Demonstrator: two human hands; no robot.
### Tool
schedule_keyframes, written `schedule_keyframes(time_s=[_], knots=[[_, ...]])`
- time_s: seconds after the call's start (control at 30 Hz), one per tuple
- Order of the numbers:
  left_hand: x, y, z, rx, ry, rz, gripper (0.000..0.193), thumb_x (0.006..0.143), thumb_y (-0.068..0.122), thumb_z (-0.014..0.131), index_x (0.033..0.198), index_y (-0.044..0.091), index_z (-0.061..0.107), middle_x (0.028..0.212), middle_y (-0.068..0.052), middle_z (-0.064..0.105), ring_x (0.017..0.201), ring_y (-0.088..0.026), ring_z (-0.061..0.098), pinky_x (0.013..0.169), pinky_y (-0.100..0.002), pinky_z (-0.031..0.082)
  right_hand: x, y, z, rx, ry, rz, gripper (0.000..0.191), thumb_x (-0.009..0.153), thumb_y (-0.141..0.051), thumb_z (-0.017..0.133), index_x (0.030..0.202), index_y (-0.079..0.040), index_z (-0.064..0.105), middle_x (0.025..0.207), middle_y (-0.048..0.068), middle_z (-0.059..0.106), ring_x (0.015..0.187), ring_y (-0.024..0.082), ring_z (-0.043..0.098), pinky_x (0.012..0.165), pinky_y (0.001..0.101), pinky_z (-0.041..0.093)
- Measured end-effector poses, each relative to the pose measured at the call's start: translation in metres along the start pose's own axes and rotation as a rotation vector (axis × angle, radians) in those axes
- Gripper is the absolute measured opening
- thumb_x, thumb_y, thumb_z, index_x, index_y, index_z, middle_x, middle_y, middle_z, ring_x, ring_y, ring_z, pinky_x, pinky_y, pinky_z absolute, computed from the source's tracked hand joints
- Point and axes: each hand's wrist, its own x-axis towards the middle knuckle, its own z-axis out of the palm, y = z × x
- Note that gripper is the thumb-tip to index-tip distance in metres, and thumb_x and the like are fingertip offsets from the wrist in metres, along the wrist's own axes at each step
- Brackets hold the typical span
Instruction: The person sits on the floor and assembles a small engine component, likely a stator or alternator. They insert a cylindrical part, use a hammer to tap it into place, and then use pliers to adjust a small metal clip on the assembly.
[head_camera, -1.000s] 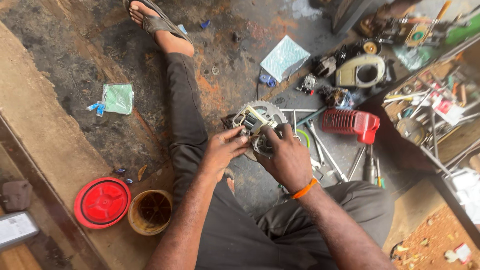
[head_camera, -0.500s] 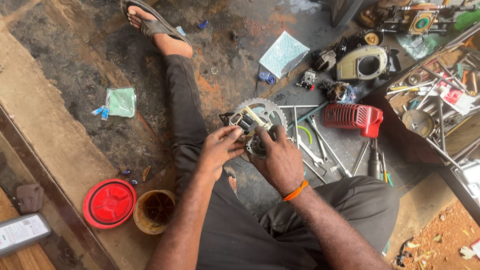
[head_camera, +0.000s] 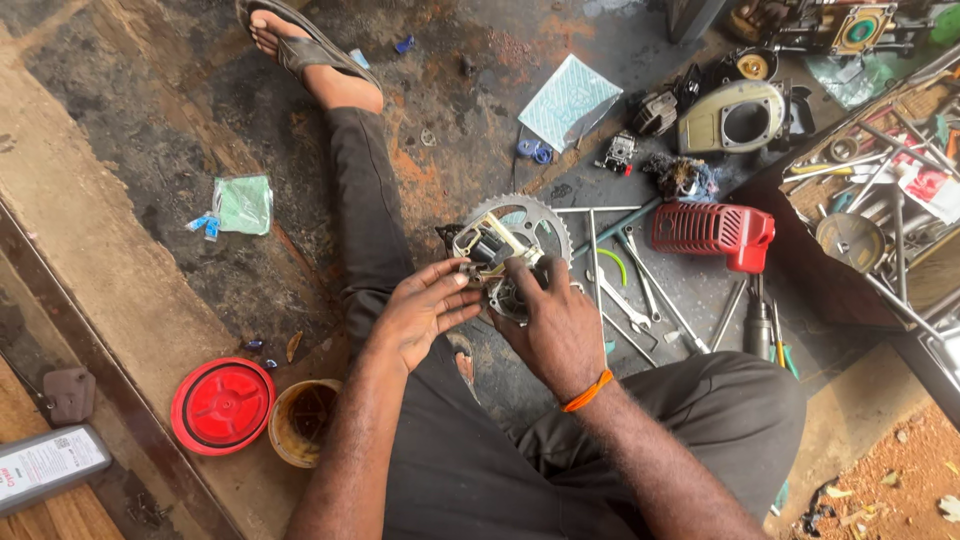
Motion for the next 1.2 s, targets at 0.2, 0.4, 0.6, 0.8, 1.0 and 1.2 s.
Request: schedule_keyframes(time_s=[0.2,0.4,0.6,0.8,1.0,1.2], knots=[[-0.003,-0.002,-0.003,-0.066,-0.033,-0.007,0.036,0.098,0.012,0.061,0.134,0.005,0.062,0.117,-0.014,0.069,0.110,-0.025,0.069,0.094,-0.041,0.062,0.000,0.000,-0.002,-0.013,-0.024,-0.005,0.069,0.081,-0.043,0.083,0.138,-0.013,0.056,0.114,0.021,0.057,0.077,0.031,0.070,0.063,0.0448,0.058],[-0.005,0.000,-0.001,-0.048,-0.010,-0.006,0.037,0.098,0.013,0.060,0.135,0.007,0.061,0.117,-0.015,0.068,0.111,-0.025,0.069,0.095,-0.041,0.062,0.003,-0.003,-0.003,0.000,-0.076,0.034,0.071,0.080,-0.047,0.084,0.136,-0.014,0.057,0.115,0.019,0.057,0.078,0.031,0.070,0.065,0.0464,0.056],[-0.009,-0.009,-0.007,-0.098,-0.082,0.083,0.039,0.097,0.009,0.063,0.135,0.003,0.061,0.117,-0.016,0.070,0.110,-0.025,0.070,0.099,-0.040,0.060,0.010,-0.003,0.004,0.038,0.020,-0.003,0.058,0.074,-0.044,0.086,0.118,-0.011,0.068,0.129,0.022,0.056,0.088,0.037,0.070,0.072,0.0475,0.058],[-0.006,-0.023,-0.017,-0.178,-0.136,0.146,0.038,0.097,0.009,0.063,0.135,0.003,0.061,0.119,-0.016,0.071,0.110,-0.024,0.073,0.102,-0.038,0.061,0.019,-0.004,0.017,0.176,-0.083,0.067,0.037,0.086,-0.035,0.079,0.111,-0.009,0.074,0.129,0.014,0.061,0.091,0.028,0.074,0.080,0.0415,0.060],[-0.006,-0.031,-0.026,-0.204,-0.168,0.204,0.038,0.098,0.009,0.064,0.136,0.003,0.061,0.119,-0.014,0.070,0.109,-0.023,0.071,0.101,-0.039,0.060,0.025,-0.017,0.024,0.085,-0.094,0.141,0.040,0.079,-0.038,0.082,0.106,-0.009,0.074,0.125,0.013,0.062,0.089,0.031,0.073,0.077,0.0434,0.060],[-0.010,-0.028,-0.033,-0.164,-0.148,0.191,0.040,0.099,0.009,0.064,0.138,0.005,0.061,0.114,-0.013,0.070,0.106,-0.021,0.071,0.101,-0.038,0.061,0.035,-0.027,0.025,-0.032,-0.166,0.163,0.044,0.077,-0.045,0.085,0.101,-0.010,0.075,0.122,0.014,0.062,0.092,0.033,0.071,0.075,0.0456,0.059]])
